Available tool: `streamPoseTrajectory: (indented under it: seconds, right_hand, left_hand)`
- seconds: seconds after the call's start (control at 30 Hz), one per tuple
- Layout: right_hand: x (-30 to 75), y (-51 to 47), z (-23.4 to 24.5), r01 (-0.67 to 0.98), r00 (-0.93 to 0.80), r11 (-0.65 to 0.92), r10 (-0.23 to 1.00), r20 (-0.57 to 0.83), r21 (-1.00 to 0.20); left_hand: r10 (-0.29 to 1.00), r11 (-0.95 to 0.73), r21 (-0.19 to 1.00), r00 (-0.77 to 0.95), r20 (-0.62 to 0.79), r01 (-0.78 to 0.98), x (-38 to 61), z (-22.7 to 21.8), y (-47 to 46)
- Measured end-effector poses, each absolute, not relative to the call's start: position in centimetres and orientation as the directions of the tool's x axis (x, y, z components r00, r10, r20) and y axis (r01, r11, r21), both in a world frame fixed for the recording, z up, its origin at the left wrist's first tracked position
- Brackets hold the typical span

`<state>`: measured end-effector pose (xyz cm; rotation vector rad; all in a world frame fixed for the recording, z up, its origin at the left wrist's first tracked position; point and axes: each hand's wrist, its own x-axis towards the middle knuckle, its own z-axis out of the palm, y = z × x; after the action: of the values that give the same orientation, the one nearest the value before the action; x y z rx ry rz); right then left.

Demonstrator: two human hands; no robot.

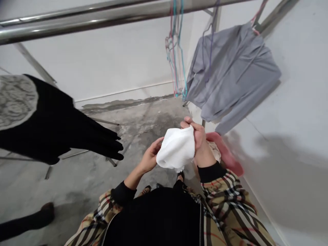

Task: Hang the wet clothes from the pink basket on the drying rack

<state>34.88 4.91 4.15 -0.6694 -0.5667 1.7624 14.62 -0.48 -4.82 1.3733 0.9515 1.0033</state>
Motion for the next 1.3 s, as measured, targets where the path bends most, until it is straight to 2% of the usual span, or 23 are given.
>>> streamPoseTrajectory:
  seconds: [0.13,0.27,0.33,0.43,0.5,0.57,0.6,0.63,0.7,0.77,0.87,0.97,1.03,1.1,1.2,1.3]
  right_hand:
    - [28.5,5.6,4.1,-0.556,-0.225,-0.247,0.964,-0.142,-0.794]
    - [22.5,5.6,2.9,-0.466,-0.358,-0.38,0.907,-0.223,-0.799]
    - [19.9,5.4,2.2,-0.474,-0.4,-0.442,0.879,-0.261,-0.762]
    - [17.0,4.5,1.1,-0.387,-0.397,-0.494,0.852,-0.342,-0.779]
    - [15.7,3.6,0.6,-0.273,-0.25,-0.344,0.927,-0.28,-0.898]
    - [14.9,2.3,0.6,-0.153,-0.093,-0.052,0.995,-0.038,-0.987]
    - [14.6,1.6,0.8,-0.112,-0.086,0.08,0.992,0.09,-0.99]
    - [14.3,1.0,1.0,-0.093,-0.151,0.166,0.972,0.178,-0.982]
    - [13.6,0.0,1.6,-0.092,-0.374,0.209,0.899,0.229,-0.973]
    - [12.9,-0.3,2.1,-0.099,-0.526,0.176,0.826,0.202,-0.979]
    - [12.0,0.5,2.6,-0.116,-0.582,0.1,0.799,0.15,-0.988]
    - [11.7,1.3,3.3,-0.125,-0.641,-0.068,0.767,0.029,-0.99]
    - [11.7,1.5,3.9,-0.144,-0.664,-0.212,0.745,-0.065,-0.967]
    - [11.7,1.5,4.7,-0.178,-0.672,-0.332,0.728,-0.132,-0.926]
    - [12.1,1.5,5.8,-0.219,-0.667,-0.43,0.721,-0.188,-0.876]
    - [12.8,1.9,6.6,-0.222,-0.68,-0.462,0.705,-0.203,-0.859]
  left_hand:
    - [0.955,-0.287,0.939,0.134,0.265,0.188,12.2,-3.0,-2.2]
    - [0.897,-0.417,0.875,-0.045,0.44,0.246,10.0,-1.4,-2.9]
    - [0.868,-0.436,0.869,-0.147,0.475,0.233,8.7,-0.7,-3.4]
    - [0.862,-0.344,0.919,-0.323,0.389,0.191,6.1,0.7,-4.1]
    - [0.857,-0.266,0.953,-0.417,0.302,0.143,4.1,1.5,-4.3]
    - [0.846,-0.227,0.967,-0.468,0.253,0.113,2.3,2.2,-4.3]
    - [0.841,-0.216,0.97,-0.483,0.244,0.114,1.5,2.4,-4.2]
    - [0.837,-0.202,0.971,-0.493,0.237,0.125,0.8,2.6,-4.1]
    - [0.84,-0.16,0.97,-0.491,0.231,0.184,-0.3,2.8,-3.8]
    - [0.868,-0.111,0.957,-0.443,0.224,0.267,-1.3,3.2,-3.7]
    - [0.932,-0.077,0.948,-0.315,0.178,0.309,-2.8,4.1,-4.1]
    - [0.971,-0.101,0.938,-0.171,0.165,0.332,-4.1,5.0,-5.3]
    - [0.975,-0.12,0.901,-0.123,0.187,0.417,-4.7,4.8,-6.1]
    - [0.962,-0.092,0.824,-0.164,0.219,0.559,-5.0,4.0,-6.7]
    - [0.914,0.056,0.66,-0.305,0.268,0.749,-4.9,1.7,-7.1]
    - [0.868,0.161,0.613,-0.407,0.285,0.774,-4.5,-0.8,-7.3]
